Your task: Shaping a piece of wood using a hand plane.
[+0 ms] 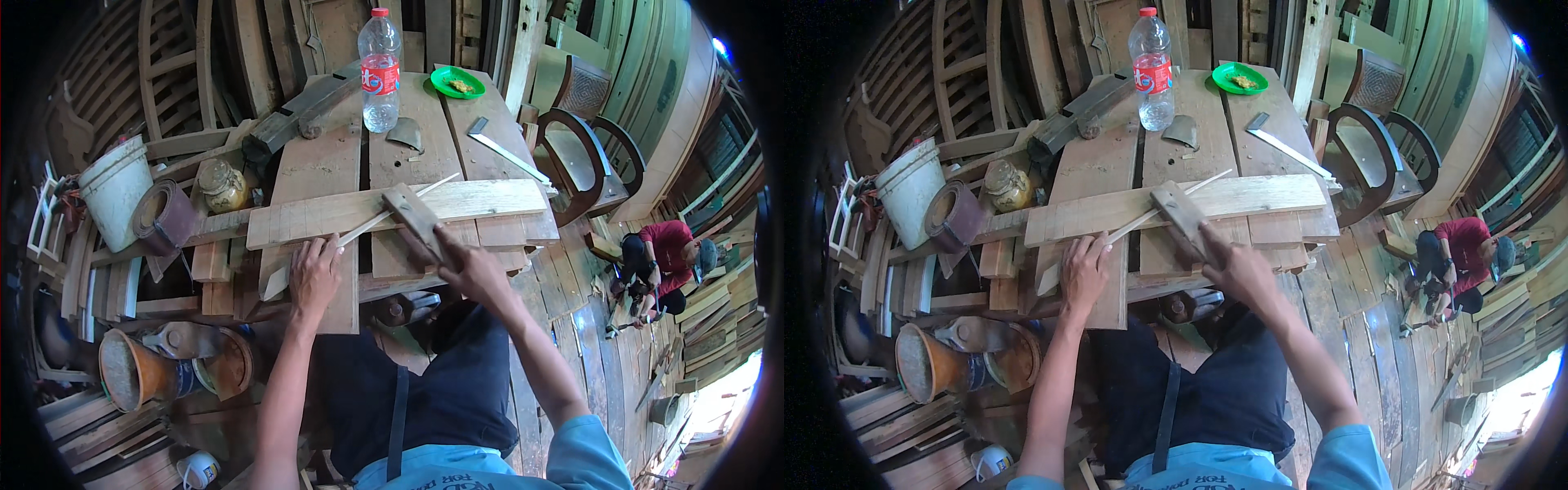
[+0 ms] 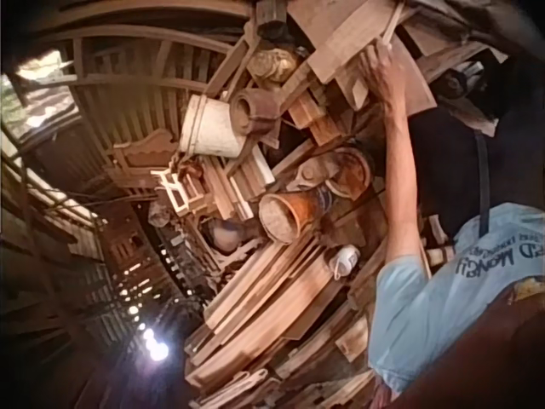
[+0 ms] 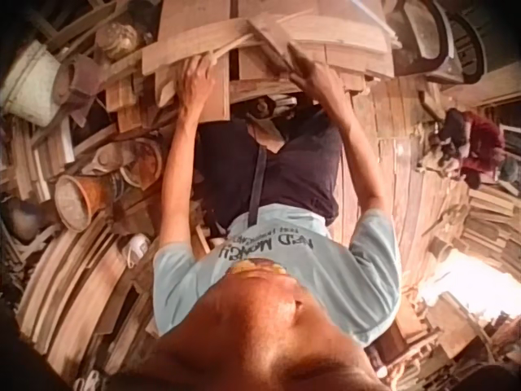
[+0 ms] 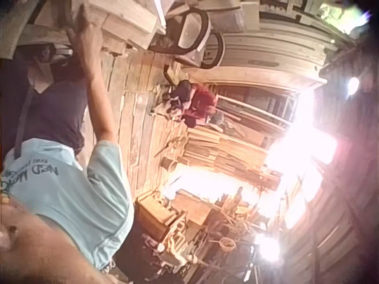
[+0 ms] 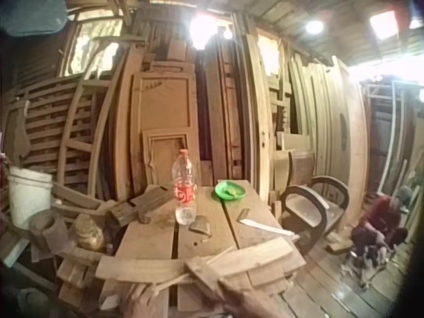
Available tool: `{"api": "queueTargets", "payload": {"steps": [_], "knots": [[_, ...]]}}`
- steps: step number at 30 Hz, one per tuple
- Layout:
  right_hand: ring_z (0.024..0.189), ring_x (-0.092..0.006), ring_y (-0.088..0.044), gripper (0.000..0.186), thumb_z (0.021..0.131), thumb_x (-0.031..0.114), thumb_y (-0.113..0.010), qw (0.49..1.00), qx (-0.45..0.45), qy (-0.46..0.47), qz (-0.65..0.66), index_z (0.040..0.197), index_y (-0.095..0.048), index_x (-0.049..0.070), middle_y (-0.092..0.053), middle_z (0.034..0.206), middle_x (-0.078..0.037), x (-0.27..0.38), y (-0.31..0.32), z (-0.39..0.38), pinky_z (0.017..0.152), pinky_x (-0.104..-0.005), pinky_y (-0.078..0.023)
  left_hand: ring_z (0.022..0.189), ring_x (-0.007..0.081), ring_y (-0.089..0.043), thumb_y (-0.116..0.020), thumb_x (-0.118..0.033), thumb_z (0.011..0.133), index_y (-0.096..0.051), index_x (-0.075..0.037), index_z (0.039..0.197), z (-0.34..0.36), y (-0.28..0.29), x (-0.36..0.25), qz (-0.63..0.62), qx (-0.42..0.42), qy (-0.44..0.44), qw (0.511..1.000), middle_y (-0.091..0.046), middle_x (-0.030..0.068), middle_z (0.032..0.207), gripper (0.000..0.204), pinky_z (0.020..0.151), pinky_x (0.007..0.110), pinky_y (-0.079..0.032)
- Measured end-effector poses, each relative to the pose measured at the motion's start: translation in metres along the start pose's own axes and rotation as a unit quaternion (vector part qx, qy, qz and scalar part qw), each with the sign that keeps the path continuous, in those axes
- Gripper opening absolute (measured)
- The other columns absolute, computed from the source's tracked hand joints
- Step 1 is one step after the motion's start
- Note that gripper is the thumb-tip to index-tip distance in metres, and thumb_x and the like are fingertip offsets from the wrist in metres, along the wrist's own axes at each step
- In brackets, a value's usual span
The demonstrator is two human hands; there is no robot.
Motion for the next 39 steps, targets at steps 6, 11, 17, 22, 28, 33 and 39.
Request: {"api": "queueTargets", "payload": {"steps": [6, 11, 17, 22, 28, 33, 39], "knots": [[0.085, -0.0448, -0.065, 0.068, 0.085, 0.042, -0.062, 0.982, -0.073, -0.150, 0.091, 0.145, -0.039, 0.018, -0.065, 0.087, -0.030, -0.053, 0.020, 0.012, 0.075, -0.0508, -0.051, 0.090, 0.0288, -0.059, -0.060, -0.019, 0.090, -0.066, -0.006, 0.115, 0.005, 0.001, -0.010, -0.006, -0.001, -0.004, 1.000, -0.061, 0.0104, 0.095, 0.028, 0.080, 0.042, -0.047], [0.090, -0.0423, -0.066, 0.072, 0.083, 0.041, -0.066, 0.997, 0.017, -0.067, 0.023, 0.147, -0.037, 0.026, -0.065, 0.093, -0.031, -0.018, 0.001, 0.007, 0.079, -0.0509, -0.051, 0.090, 0.0288, -0.059, -0.059, -0.019, 0.091, -0.065, -0.007, 0.116, -0.003, -0.001, -0.001, -0.003, 0.008, 0.010, 1.000, -0.061, 0.0103, 0.094, 0.029, 0.081, 0.042, -0.047], [0.088, -0.0436, -0.065, 0.074, 0.083, 0.043, -0.067, 0.996, -0.036, -0.039, 0.067, 0.147, -0.037, 0.021, -0.066, 0.090, -0.030, -0.002, 0.011, 0.019, 0.076, -0.0527, -0.051, 0.092, 0.0288, -0.060, -0.060, -0.019, 0.090, -0.065, -0.007, 0.117, 0.001, -0.003, -0.004, -0.003, 0.006, 0.002, 1.000, -0.061, 0.0103, 0.096, 0.030, 0.081, 0.042, -0.047], [0.086, -0.0446, -0.065, 0.070, 0.084, 0.043, -0.065, 0.990, -0.015, -0.129, 0.046, 0.145, -0.040, 0.021, -0.066, 0.089, -0.030, -0.026, 0.020, 0.026, 0.076, -0.0506, -0.052, 0.093, 0.0295, -0.060, -0.062, -0.018, 0.089, -0.065, -0.006, 0.116, 0.003, -0.001, -0.005, 0.000, 0.016, 0.008, 1.000, -0.062, 0.0100, 0.098, 0.030, 0.081, 0.042, -0.047], [0.086, -0.0450, -0.065, 0.070, 0.084, 0.044, -0.065, 1.000, 0.010, 0.028, 0.002, 0.146, -0.037, 0.029, -0.066, 0.090, -0.030, 0.022, -0.010, 0.008, 0.079, -0.0536, -0.051, 0.091, 0.0333, -0.059, -0.061, -0.015, 0.089, -0.066, -0.005, 0.114, -0.003, 0.001, 0.002, -0.013, -0.010, 0.001, 1.000, -0.061, 0.0128, 0.095, 0.028, 0.079, 0.044, -0.047], [0.081, -0.0417, -0.067, 0.072, 0.085, 0.050, -0.062, 0.968, -0.037, -0.220, 0.115, 0.145, -0.039, 0.018, -0.066, 0.089, -0.030, -0.038, 0.035, 0.022, 0.071, -0.0494, -0.054, 0.090, 0.0333, -0.059, -0.061, -0.015, 0.089, -0.066, -0.004, 0.113, 0.002, 0.008, -0.010, -0.018, 0.002, 0.011, 1.000, -0.061, 0.0127, 0.095, 0.027, 0.079, 0.044, -0.047], [0.085, -0.0443, -0.066, 0.072, 0.081, 0.040, -0.067, 0.999, 0.053, -0.011, -0.001, 0.146, -0.039, 0.025, -0.066, 0.087, -0.028, 0.023, -0.004, 0.003, 0.078, -0.0523, -0.052, 0.091, 0.0294, -0.059, -0.061, -0.017, 0.088, -0.066, -0.005, 0.114, -0.001, -0.001, 0.002, -0.016, 0.001, 0.007, 1.000, -0.061, 0.0102, 0.095, 0.028, 0.080, 0.042, -0.047]]}}
Point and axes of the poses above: each hand's wrist, its own z-axis towards the middle knuckle, its own y-axis out of the back of the hand, x = y × z, the point moved 10 cm from there along z, towards the middle knuckle
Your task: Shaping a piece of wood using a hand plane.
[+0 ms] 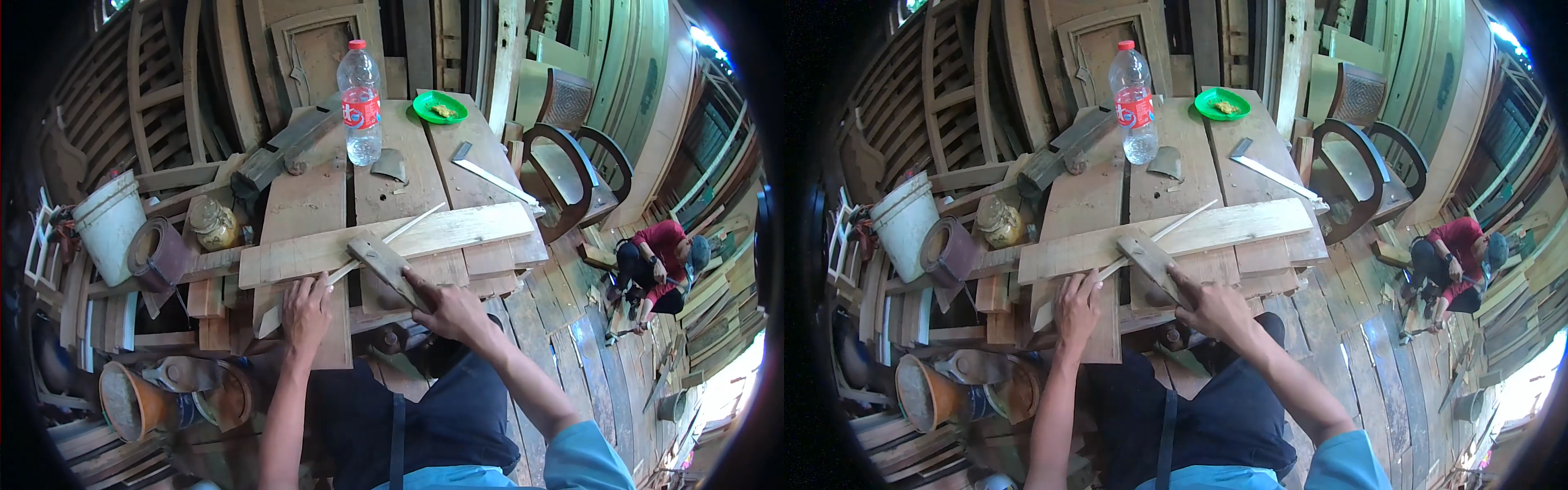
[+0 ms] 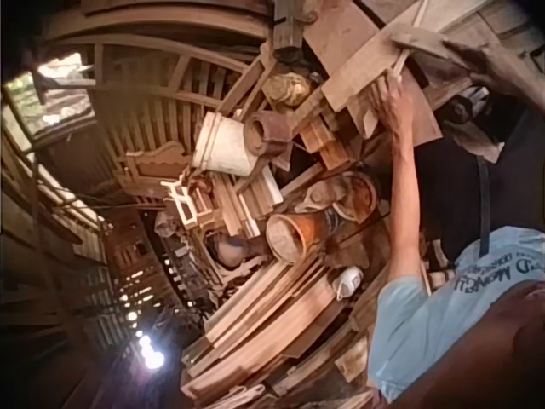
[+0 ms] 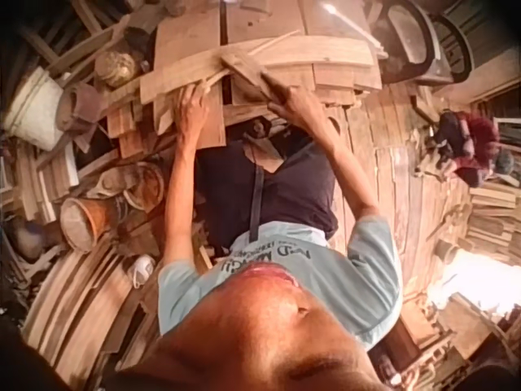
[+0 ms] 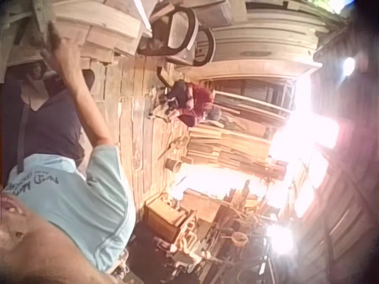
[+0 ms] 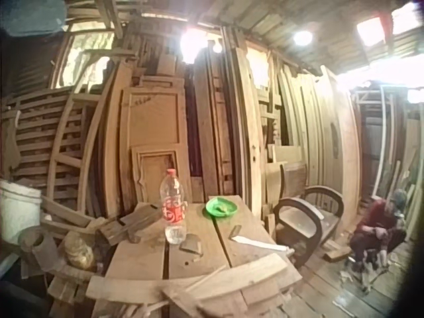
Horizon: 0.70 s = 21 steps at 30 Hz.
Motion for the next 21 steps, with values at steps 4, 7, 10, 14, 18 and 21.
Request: {"api": "queueTargets", "payload": {"steps": [4, 7, 10, 14, 18, 21], "knots": [[0.078, -0.0447, -0.066, 0.069, 0.085, 0.045, -0.062, 0.980, -0.153, -0.121, 0.027, 0.145, -0.040, 0.019, -0.066, 0.080, -0.028, -0.060, 0.050, 0.013, 0.069, -0.0515, -0.052, 0.091, 0.0296, -0.059, -0.062, -0.017, 0.088, -0.066, -0.005, 0.114, 0.005, 0.005, -0.012, -0.002, -0.010, -0.015, 1.000, -0.061, 0.0102, 0.095, 0.029, 0.079, 0.043, -0.047], [0.076, -0.0458, -0.065, 0.069, 0.084, 0.042, -0.063, 0.981, -0.136, -0.131, 0.034, 0.144, -0.041, 0.016, -0.066, 0.079, -0.028, -0.055, 0.037, 0.013, 0.067, -0.0514, -0.052, 0.091, 0.0297, -0.059, -0.062, -0.018, 0.088, -0.066, -0.005, 0.114, 0.006, 0.000, -0.010, 0.010, -0.016, -0.018, 1.000, -0.061, 0.0103, 0.094, 0.029, 0.080, 0.042, -0.047], [0.086, -0.0438, -0.065, 0.071, 0.081, 0.041, -0.068, 0.998, -0.062, -0.004, -0.017, 0.145, -0.039, 0.030, -0.066, 0.086, -0.027, -0.012, 0.001, -0.002, 0.077, -0.0507, -0.052, 0.091, 0.0345, -0.058, -0.062, -0.013, 0.087, -0.065, -0.003, 0.112, 0.000, 0.004, -0.006, -0.010, -0.003, 0.004, 1.000, -0.061, 0.0131, 0.096, 0.027, 0.080, 0.045, -0.047], [0.078, -0.0401, -0.067, 0.068, 0.085, 0.044, -0.061, 0.980, -0.110, -0.158, 0.045, 0.145, -0.040, 0.020, -0.067, 0.080, -0.025, -0.062, 0.044, 0.006, 0.071, -0.0488, -0.054, 0.092, 0.0345, -0.057, -0.062, -0.014, 0.088, -0.065, -0.003, 0.112, 0.003, 0.006, -0.015, -0.017, 0.003, 0.001, 1.000, -0.061, 0.0133, 0.096, 0.027, 0.081, 0.045, -0.047], [0.082, -0.0468, -0.065, 0.075, 0.082, 0.036, -0.066, 0.992, -0.096, -0.078, 0.024, 0.148, -0.033, 0.022, -0.066, 0.084, -0.029, -0.039, 0.021, 0.002, 0.076, -0.0527, -0.053, 0.092, 0.0339, -0.057, -0.062, -0.014, 0.088, -0.066, -0.004, 0.110, 0.005, 0.005, -0.009, 0.002, -0.024, -0.004, 1.000, -0.060, 0.0131, 0.096, 0.025, 0.081, 0.045, -0.046], [0.087, -0.0457, -0.065, 0.076, 0.082, 0.042, -0.065, 0.999, -0.002, -0.035, -0.036, 0.149, -0.031, 0.029, -0.066, 0.089, -0.030, -0.012, 0.003, -0.006, 0.078, -0.0536, -0.051, 0.093, 0.0331, -0.057, -0.063, -0.015, 0.087, -0.066, -0.006, 0.109, -0.003, 0.006, 0.002, 0.009, -0.024, 0.009, 1.000, -0.060, 0.0124, 0.096, 0.024, 0.081, 0.045, -0.045]]}}
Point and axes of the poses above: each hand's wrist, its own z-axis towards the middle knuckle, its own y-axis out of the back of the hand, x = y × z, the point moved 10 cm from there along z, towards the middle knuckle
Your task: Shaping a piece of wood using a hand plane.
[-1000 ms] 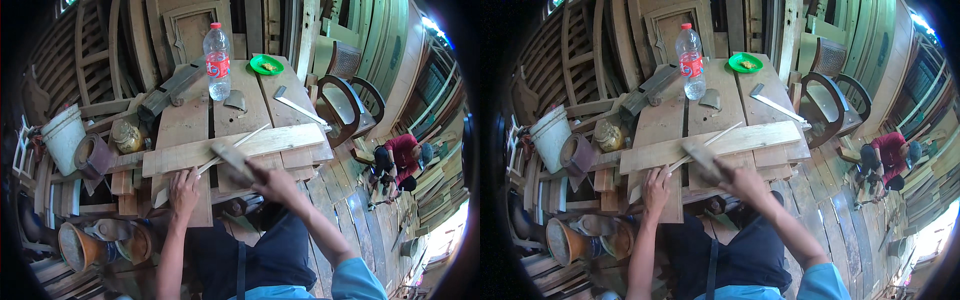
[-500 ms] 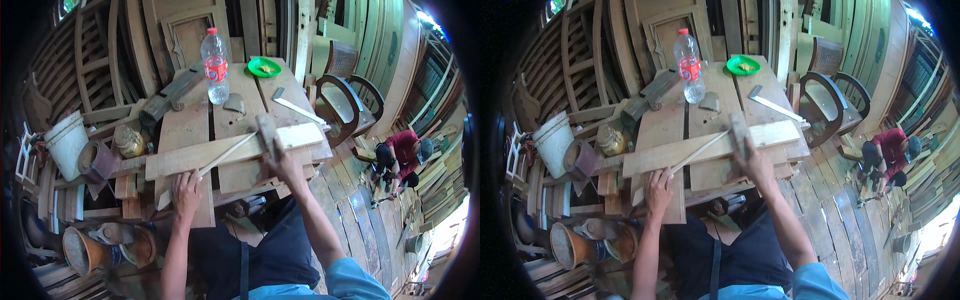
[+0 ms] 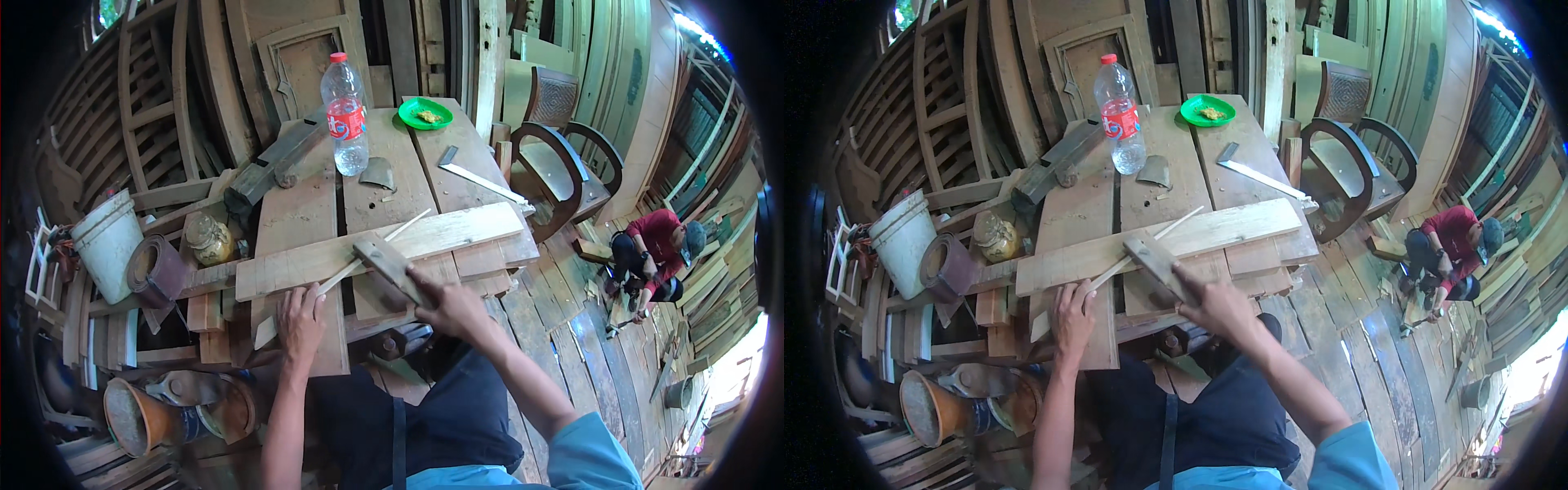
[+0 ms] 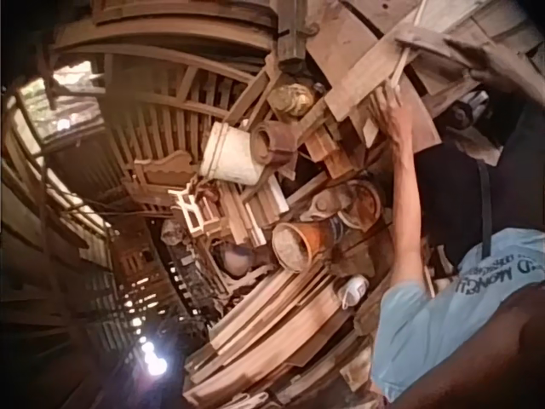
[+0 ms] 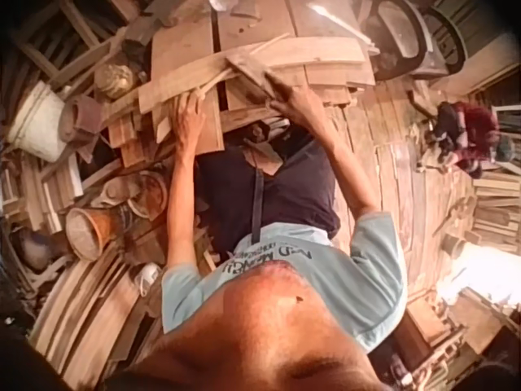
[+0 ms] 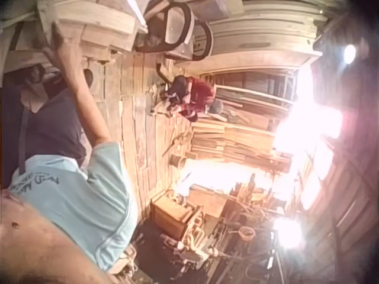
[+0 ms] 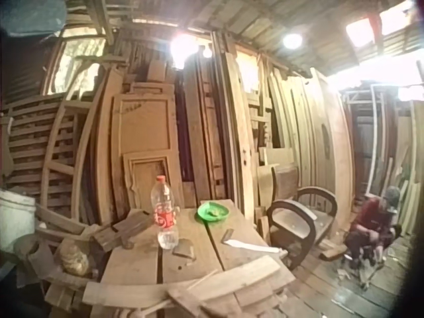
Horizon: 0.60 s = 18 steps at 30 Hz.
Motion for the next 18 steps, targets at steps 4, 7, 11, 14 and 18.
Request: {"api": "queueTargets", "payload": {"steps": [4, 7, 11, 14, 18], "knots": [[0.081, -0.0465, -0.065, 0.070, 0.085, 0.043, -0.062, 0.985, -0.101, -0.107, 0.085, 0.147, -0.035, 0.025, -0.065, 0.085, -0.030, -0.049, 0.030, 0.014, 0.073, -0.0534, -0.052, 0.091, 0.0290, -0.058, -0.063, -0.020, 0.087, -0.066, -0.007, 0.107, 0.011, 0.002, -0.017, 0.016, -0.012, -0.026, 0.999, -0.060, 0.0086, 0.095, 0.023, 0.080, 0.043, -0.045], [0.087, -0.0448, -0.065, 0.072, 0.080, 0.038, -0.066, 0.992, -0.055, -0.086, 0.070, 0.146, -0.039, 0.027, -0.065, 0.092, -0.030, -0.024, 0.010, 0.007, 0.079, -0.0508, -0.051, 0.092, 0.0308, -0.057, -0.065, -0.017, 0.085, -0.066, -0.008, 0.104, 0.004, 0.003, -0.014, 0.002, -0.015, -0.013, 1.000, -0.060, 0.0091, 0.094, 0.021, 0.080, 0.043, -0.045], [0.087, -0.0437, -0.065, 0.073, 0.081, 0.044, -0.066, 0.997, -0.033, -0.052, 0.050, 0.146, -0.037, 0.026, -0.067, 0.089, -0.028, -0.017, 0.014, 0.008, 0.079, -0.0506, -0.052, 0.090, 0.0298, -0.057, -0.066, -0.017, 0.084, -0.065, -0.008, 0.104, 0.002, 0.005, -0.007, 0.027, -0.007, -0.010, 1.000, -0.060, 0.0085, 0.093, 0.022, 0.079, 0.043, -0.044], [0.077, -0.0439, -0.066, 0.073, 0.083, 0.047, -0.062, 0.968, -0.125, -0.168, 0.137, 0.146, -0.038, 0.017, -0.068, 0.079, -0.023, -0.061, 0.035, 0.017, 0.072, -0.0503, -0.052, 0.089, 0.0269, -0.058, -0.065, -0.020, 0.086, -0.066, -0.009, 0.105, 0.007, 0.004, -0.016, 0.024, -0.029, -0.033, 0.999, -0.059, 0.0066, 0.091, 0.022, 0.076, 0.041, -0.045], [0.088, -0.0479, -0.064, 0.077, 0.080, 0.036, -0.068, 0.994, -0.059, 0.019, 0.088, 0.148, -0.033, 0.027, -0.065, 0.090, -0.031, -0.003, -0.002, -0.002, 0.081, -0.0535, -0.050, 0.084, 0.0274, -0.060, -0.065, -0.020, 0.086, -0.066, -0.010, 0.105, 0.000, -0.001, -0.008, 0.034, -0.016, -0.025, 0.999, -0.059, 0.0069, 0.091, 0.021, 0.074, 0.040, -0.044]]}}
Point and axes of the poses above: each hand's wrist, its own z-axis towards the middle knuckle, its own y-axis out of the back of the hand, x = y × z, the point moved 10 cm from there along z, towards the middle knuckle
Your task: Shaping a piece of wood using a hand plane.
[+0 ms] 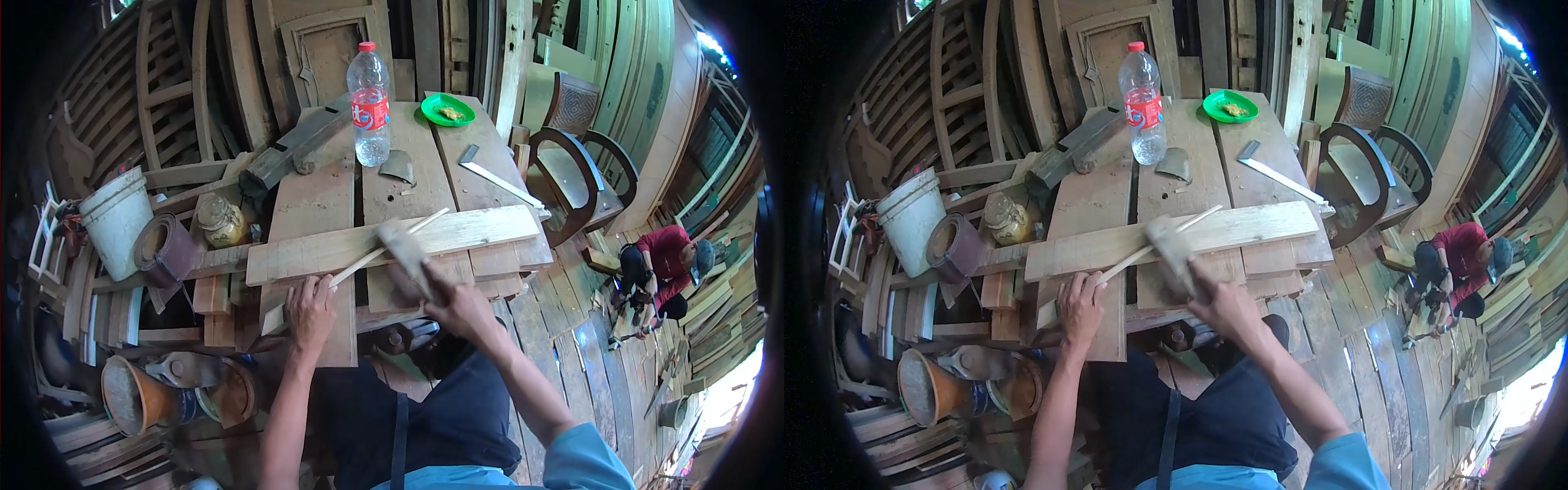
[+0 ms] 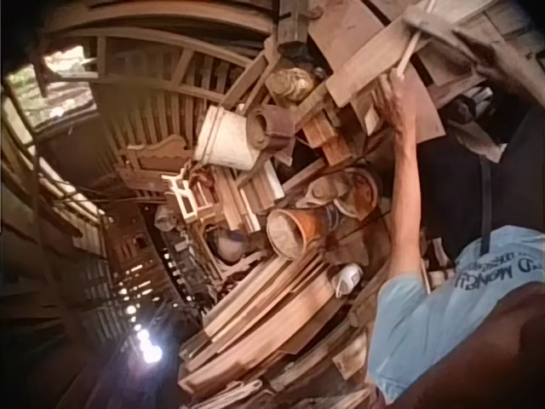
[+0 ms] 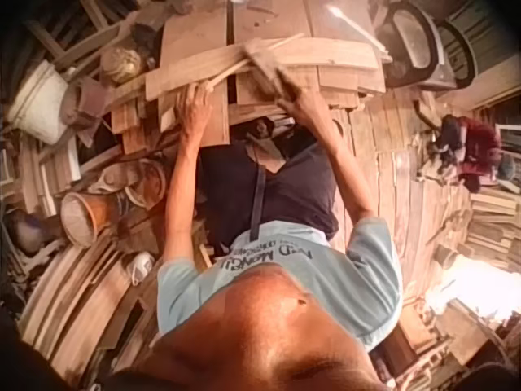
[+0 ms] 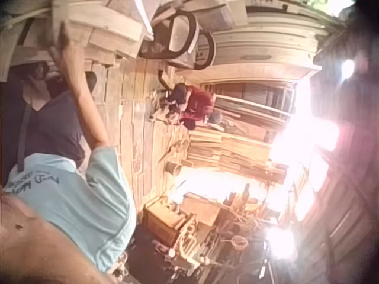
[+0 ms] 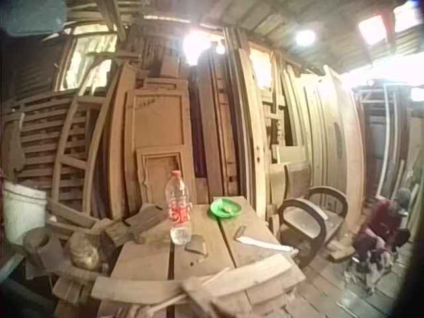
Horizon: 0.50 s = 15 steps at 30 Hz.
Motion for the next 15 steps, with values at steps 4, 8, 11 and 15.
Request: {"api": "queueTargets", "payload": {"steps": [4, 8, 11, 15], "knots": [[0.089, -0.0469, -0.064, 0.078, 0.080, 0.036, -0.068, 0.998, -0.024, -0.055, 0.023, 0.149, -0.032, 0.027, -0.065, 0.090, -0.031, -0.023, 0.023, 0.015, 0.081, -0.0511, -0.051, 0.082, 0.0267, -0.060, -0.065, -0.019, 0.086, -0.067, -0.010, 0.106, 0.003, 0.004, -0.002, -0.004, -0.008, 0.003, 1.000, -0.059, 0.0068, 0.091, 0.022, 0.074, 0.041, -0.044], [0.088, -0.0462, -0.064, 0.078, 0.079, 0.036, -0.069, 0.988, -0.042, -0.148, 0.024, 0.148, -0.034, 0.025, -0.066, 0.091, -0.030, -0.033, 0.021, 0.013, 0.080, -0.0510, -0.052, 0.083, 0.0250, -0.060, -0.066, -0.019, 0.085, -0.067, -0.010, 0.106, 0.001, 0.002, -0.004, -0.006, -0.016, -0.002, 1.000, -0.059, 0.0061, 0.089, 0.023, 0.073, 0.041, -0.044], [0.091, -0.0450, -0.065, 0.081, 0.078, 0.035, -0.070, 0.999, 0.018, -0.015, -0.044, 0.149, -0.032, 0.026, -0.067, 0.094, -0.028, 0.008, 0.002, 0.001, 0.081, -0.0529, -0.051, 0.083, 0.0244, -0.060, -0.067, -0.019, 0.085, -0.067, -0.010, 0.106, -0.001, 0.003, 0.003, 0.005, -0.010, -0.001, 1.000, -0.059, 0.0057, 0.088, 0.024, 0.073, 0.040, -0.043], [0.089, -0.0453, -0.064, 0.076, 0.079, 0.038, -0.068, 0.977, -0.052, -0.203, 0.036, 0.147, -0.037, 0.023, -0.066, 0.093, -0.028, -0.053, 0.032, 0.018, 0.076, -0.0526, -0.051, 0.083, 0.0244, -0.060, -0.067, -0.018, 0.084, -0.067, -0.010, 0.106, 0.004, 0.007, -0.007, 0.002, -0.005, -0.007, 1.000, -0.058, 0.0055, 0.088, 0.024, 0.072, 0.040, -0.043]]}}
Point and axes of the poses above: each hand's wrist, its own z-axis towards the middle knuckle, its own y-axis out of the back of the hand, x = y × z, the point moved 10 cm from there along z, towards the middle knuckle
